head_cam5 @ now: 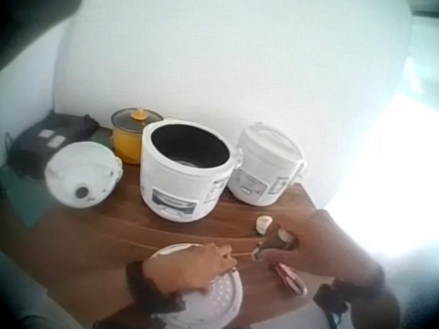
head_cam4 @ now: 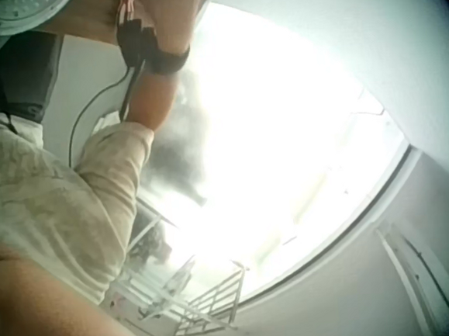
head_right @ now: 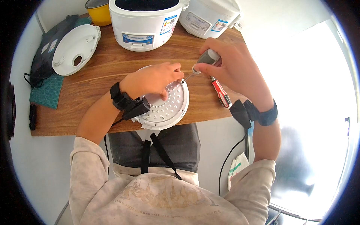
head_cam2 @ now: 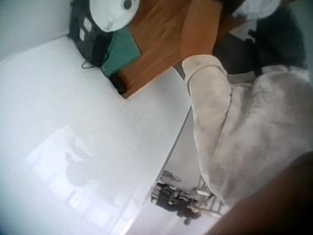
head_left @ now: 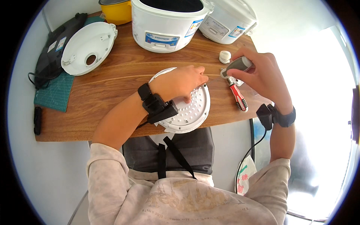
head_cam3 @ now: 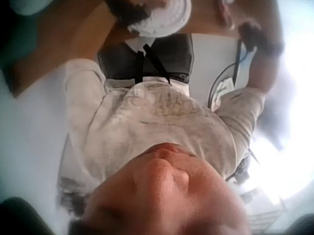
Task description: The person uses a screwdriver to fasten screws into a white perforated plastic lid component on a wooden table. The person holds the lid steady with one hand while turning the screwdriver with the other, working on multiple screw holes around the rim.
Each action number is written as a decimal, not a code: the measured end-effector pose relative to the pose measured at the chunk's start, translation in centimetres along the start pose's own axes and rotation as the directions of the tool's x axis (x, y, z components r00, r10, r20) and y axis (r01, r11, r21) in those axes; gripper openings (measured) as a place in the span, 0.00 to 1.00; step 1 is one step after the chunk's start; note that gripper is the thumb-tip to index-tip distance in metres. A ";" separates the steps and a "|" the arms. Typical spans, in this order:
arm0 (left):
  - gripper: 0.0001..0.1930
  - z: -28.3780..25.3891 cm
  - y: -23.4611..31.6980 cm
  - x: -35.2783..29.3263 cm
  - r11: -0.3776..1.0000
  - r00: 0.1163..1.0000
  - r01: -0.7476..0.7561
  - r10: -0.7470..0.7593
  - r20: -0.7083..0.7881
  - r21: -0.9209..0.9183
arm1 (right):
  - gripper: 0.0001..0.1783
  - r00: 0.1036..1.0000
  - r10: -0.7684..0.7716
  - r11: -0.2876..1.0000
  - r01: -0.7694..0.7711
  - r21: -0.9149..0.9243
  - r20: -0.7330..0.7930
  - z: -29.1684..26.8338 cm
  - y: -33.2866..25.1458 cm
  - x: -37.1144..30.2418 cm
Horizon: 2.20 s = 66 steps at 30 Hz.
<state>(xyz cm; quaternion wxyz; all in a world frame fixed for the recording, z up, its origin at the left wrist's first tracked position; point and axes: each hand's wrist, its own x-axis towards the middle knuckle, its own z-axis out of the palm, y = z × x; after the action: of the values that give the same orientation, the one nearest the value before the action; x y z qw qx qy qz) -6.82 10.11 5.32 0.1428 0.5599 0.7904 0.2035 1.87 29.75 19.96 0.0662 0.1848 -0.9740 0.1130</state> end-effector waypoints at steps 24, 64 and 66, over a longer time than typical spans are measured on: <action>0.34 0.1 0.3 -0.4 1.000 0.998 -0.018 0.018 -0.065 -0.015 | 0.13 0.997 -0.008 0.990 0.020 0.141 -0.083 1.5 0.4 0.4; 0.41 0.1 0.5 -0.3 1.000 1.000 0.007 -0.007 0.005 0.021 | 0.14 0.982 0.171 0.977 -0.179 0.114 0.075 -0.4 0.9 0.0; 0.41 -0.2 0.6 -0.5 1.000 0.999 0.029 -0.029 0.021 -0.002 | 0.14 0.982 0.170 0.982 -0.176 0.066 0.079 -0.4 0.8 0.1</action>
<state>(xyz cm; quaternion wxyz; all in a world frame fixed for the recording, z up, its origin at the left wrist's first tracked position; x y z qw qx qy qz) -6.26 9.78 5.75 0.1548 0.5502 0.7967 0.1966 1.46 30.57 20.23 0.0137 0.1057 -0.9834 0.1471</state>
